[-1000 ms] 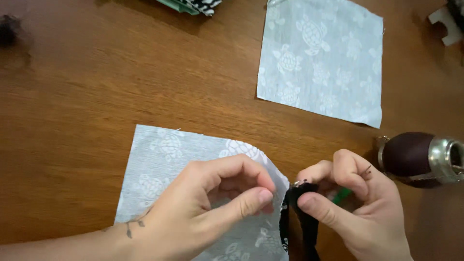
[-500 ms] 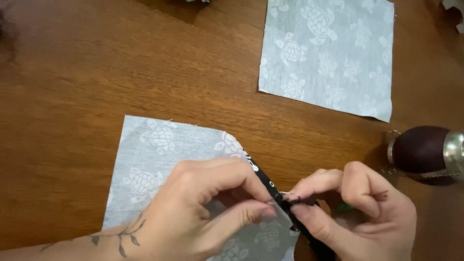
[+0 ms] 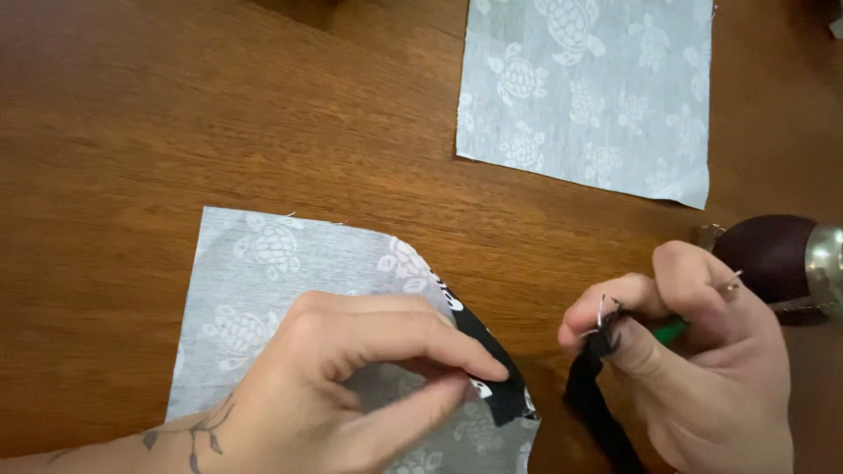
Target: Organizing fabric pieces, pinning a zipper to fabric, and folding a paper pattern on a work table.
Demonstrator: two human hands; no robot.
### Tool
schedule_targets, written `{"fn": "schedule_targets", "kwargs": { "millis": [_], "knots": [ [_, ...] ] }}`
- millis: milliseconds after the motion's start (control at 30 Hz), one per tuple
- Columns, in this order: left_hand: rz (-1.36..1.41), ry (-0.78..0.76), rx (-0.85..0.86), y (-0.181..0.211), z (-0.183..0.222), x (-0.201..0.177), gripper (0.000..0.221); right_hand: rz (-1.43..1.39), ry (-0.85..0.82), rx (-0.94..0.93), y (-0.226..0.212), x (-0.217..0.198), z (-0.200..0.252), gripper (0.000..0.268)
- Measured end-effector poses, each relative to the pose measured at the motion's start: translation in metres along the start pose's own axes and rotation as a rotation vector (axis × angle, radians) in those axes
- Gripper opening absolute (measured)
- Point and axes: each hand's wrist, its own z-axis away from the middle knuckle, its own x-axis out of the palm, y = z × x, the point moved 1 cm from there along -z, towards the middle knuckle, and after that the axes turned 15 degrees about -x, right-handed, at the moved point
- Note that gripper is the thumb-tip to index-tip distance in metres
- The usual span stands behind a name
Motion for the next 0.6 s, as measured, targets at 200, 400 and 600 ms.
{"fn": "schedule_targets", "kwargs": {
  "millis": [200,400,600],
  "knots": [
    [0.071,-0.038,0.048,0.0014,0.0018,0.0005,0.020,-0.403,-0.107,0.232,0.0088,-0.0085,0.0008,0.044],
    [0.112,-0.054,0.026,0.0013,0.0011,0.0015,0.009,-0.440,-0.118,0.349,0.0080,-0.0054,0.0002,0.052],
    [0.371,-0.113,-0.236,-0.0022,0.0031,0.0035,0.017,-0.336,-0.152,0.198,0.0061,-0.0023,-0.0015,0.046]
  ]
}}
